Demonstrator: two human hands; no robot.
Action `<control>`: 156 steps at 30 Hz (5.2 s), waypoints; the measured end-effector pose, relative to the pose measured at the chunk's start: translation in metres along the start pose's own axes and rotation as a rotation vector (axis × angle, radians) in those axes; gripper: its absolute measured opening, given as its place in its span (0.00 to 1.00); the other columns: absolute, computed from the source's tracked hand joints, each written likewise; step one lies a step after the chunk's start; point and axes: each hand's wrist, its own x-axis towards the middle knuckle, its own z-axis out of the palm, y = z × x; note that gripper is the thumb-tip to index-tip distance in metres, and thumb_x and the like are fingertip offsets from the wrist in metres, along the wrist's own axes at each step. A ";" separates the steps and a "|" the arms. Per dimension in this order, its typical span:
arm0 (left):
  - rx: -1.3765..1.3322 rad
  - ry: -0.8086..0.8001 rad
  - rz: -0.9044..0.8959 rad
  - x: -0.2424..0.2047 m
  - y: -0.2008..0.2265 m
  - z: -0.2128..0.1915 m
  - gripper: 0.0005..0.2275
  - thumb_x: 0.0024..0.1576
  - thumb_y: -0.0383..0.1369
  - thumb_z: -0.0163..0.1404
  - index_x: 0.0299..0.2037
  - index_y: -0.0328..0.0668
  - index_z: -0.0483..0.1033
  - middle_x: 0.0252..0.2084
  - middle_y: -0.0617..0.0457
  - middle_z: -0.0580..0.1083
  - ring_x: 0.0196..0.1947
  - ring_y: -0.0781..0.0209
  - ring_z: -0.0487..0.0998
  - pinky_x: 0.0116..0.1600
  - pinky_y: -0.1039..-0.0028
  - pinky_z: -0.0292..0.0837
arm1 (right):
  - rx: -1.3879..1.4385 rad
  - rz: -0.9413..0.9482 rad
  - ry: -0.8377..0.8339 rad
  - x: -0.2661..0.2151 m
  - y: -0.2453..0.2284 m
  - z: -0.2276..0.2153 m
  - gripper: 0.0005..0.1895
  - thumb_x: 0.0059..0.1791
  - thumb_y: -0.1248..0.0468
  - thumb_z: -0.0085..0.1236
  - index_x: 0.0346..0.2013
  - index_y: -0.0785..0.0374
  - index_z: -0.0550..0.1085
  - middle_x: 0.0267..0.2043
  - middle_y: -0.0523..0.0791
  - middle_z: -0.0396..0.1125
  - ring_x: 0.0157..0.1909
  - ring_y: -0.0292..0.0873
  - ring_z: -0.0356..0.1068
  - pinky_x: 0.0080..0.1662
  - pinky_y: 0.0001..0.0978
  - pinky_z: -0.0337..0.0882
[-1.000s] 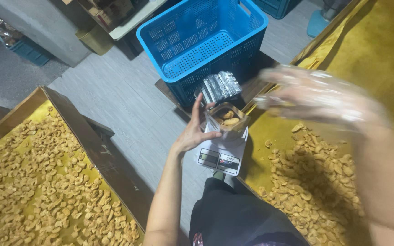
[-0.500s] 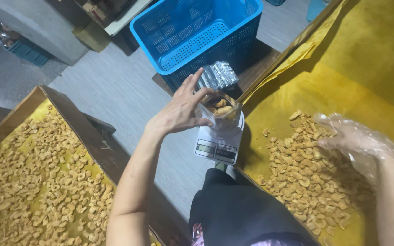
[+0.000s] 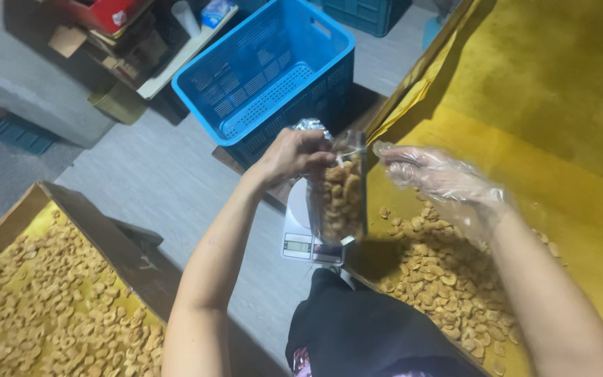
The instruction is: The person scoops snack pieces from a yellow-lined tray into small clear plastic bags, weighs each bag on a digital scale, and places the filled bags into a blue basket. The process is repeated multiple times.
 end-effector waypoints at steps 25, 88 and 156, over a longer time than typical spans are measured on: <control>-0.074 -0.307 0.069 0.044 0.073 0.130 0.23 0.51 0.38 0.62 0.55 0.39 0.70 0.40 0.43 0.82 0.40 0.54 0.85 0.46 0.66 0.81 | 0.504 0.264 0.438 -0.074 0.068 0.010 0.22 0.43 0.55 0.65 0.51 0.55 0.79 0.52 0.42 0.75 0.58 0.37 0.69 0.61 0.33 0.58; 0.061 -0.110 -0.109 -0.022 0.007 -0.045 0.21 0.59 0.26 0.45 0.63 0.50 0.74 0.53 0.45 0.79 0.47 0.51 0.84 0.48 0.65 0.82 | -0.614 -0.134 0.066 0.054 -0.092 0.048 0.15 0.51 0.60 0.57 0.53 0.46 0.79 0.48 0.45 0.77 0.48 0.49 0.74 0.50 0.42 0.73; -0.596 0.242 -1.054 0.014 -0.445 0.102 0.11 0.55 0.28 0.52 0.46 0.30 0.78 0.36 0.43 0.80 0.29 0.55 0.83 0.32 0.67 0.80 | 0.504 -0.031 0.267 0.377 0.112 0.158 0.11 0.52 0.71 0.54 0.48 0.74 0.77 0.40 0.48 0.73 0.37 0.38 0.69 0.39 0.27 0.70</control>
